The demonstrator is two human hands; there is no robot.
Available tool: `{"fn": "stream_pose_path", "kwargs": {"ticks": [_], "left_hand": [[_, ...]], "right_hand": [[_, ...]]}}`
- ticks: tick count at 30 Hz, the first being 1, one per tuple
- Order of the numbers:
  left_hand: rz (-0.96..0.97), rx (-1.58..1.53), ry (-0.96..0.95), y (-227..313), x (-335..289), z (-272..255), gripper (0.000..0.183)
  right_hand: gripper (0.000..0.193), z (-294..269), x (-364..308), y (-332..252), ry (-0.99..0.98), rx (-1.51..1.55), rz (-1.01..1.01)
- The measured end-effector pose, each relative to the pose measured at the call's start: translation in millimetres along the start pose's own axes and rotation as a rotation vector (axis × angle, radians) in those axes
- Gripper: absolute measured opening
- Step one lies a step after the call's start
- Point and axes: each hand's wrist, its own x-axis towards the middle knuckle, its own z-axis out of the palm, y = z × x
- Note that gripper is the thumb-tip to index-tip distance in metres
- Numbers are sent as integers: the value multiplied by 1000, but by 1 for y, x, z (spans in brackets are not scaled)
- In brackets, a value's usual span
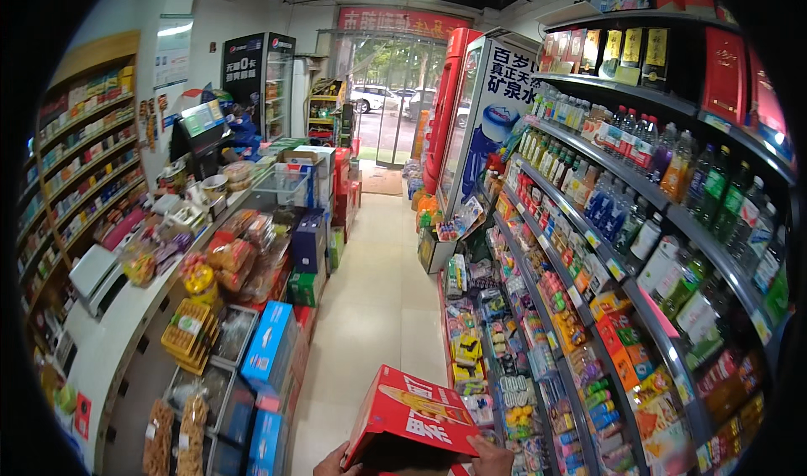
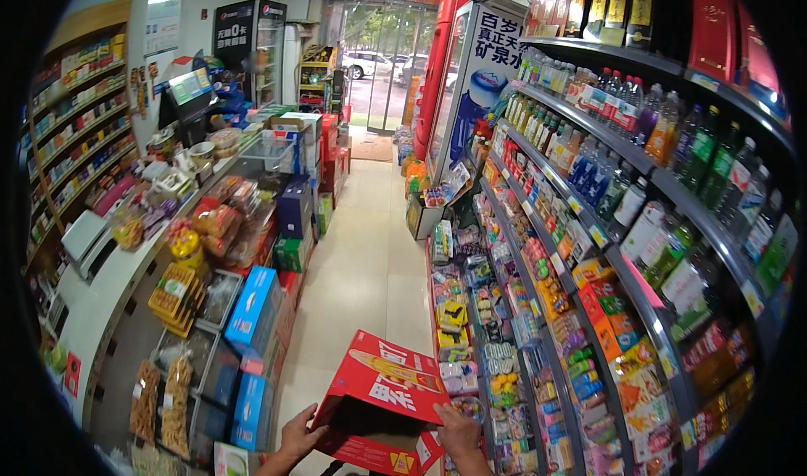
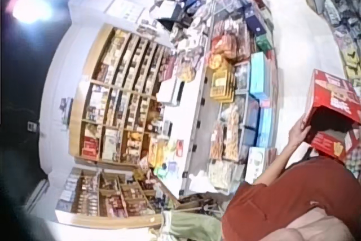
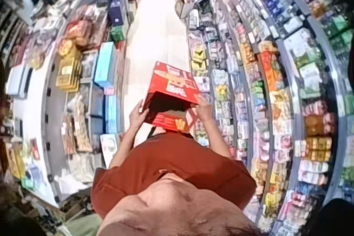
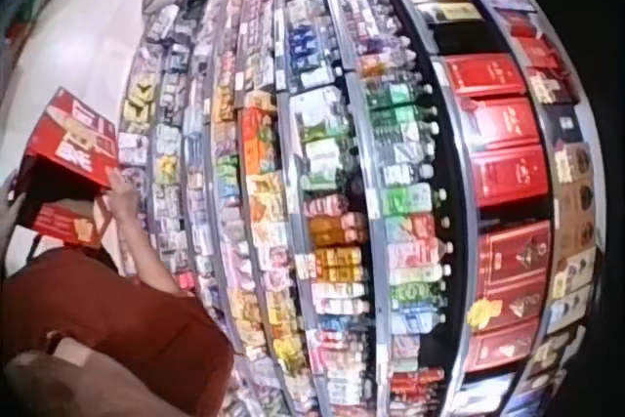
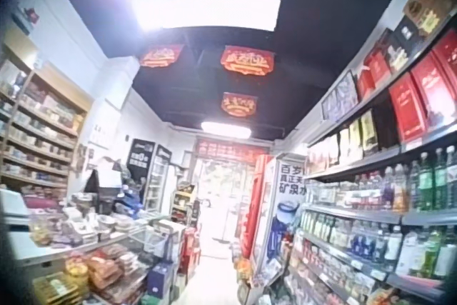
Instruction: The person walks through a small convenience store, picks up snack packages from a display, and places them into a cardboard box on a cluttered counter. They then move around the store, handling various boxes and items, and finally carry a red box toward the entrance.
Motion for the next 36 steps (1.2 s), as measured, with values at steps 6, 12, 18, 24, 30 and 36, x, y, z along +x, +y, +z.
{"fn": "stream_pose_path", "kwargs": {"ticks": [6, 12, 18, 24, 30, 36], "left_hand": [[-106, -40, -87, 3, 211, 15, 57], [-193, 227, 18, 8, 402, -5, 53], [-238, -167, 83, -14, 595, 9, 50], [15, -501, 285, -1, 828, 12, 52], [-14, -333, 172, 86, 1060, -27, 67], [64, -417, 227, 146, 1264, -23, 64]], "right_hand": [[43, 83, 193, 54, -45, 43, 75], [42, 148, 415, 88, -77, 89, -34], [45, 215, 610, 118, -146, 135, -73], [39, 306, 781, 159, -41, 238, 12], [31, 372, 953, 208, 80, 193, 170], [53, 437, 1112, 269, -72, 261, 372]]}}
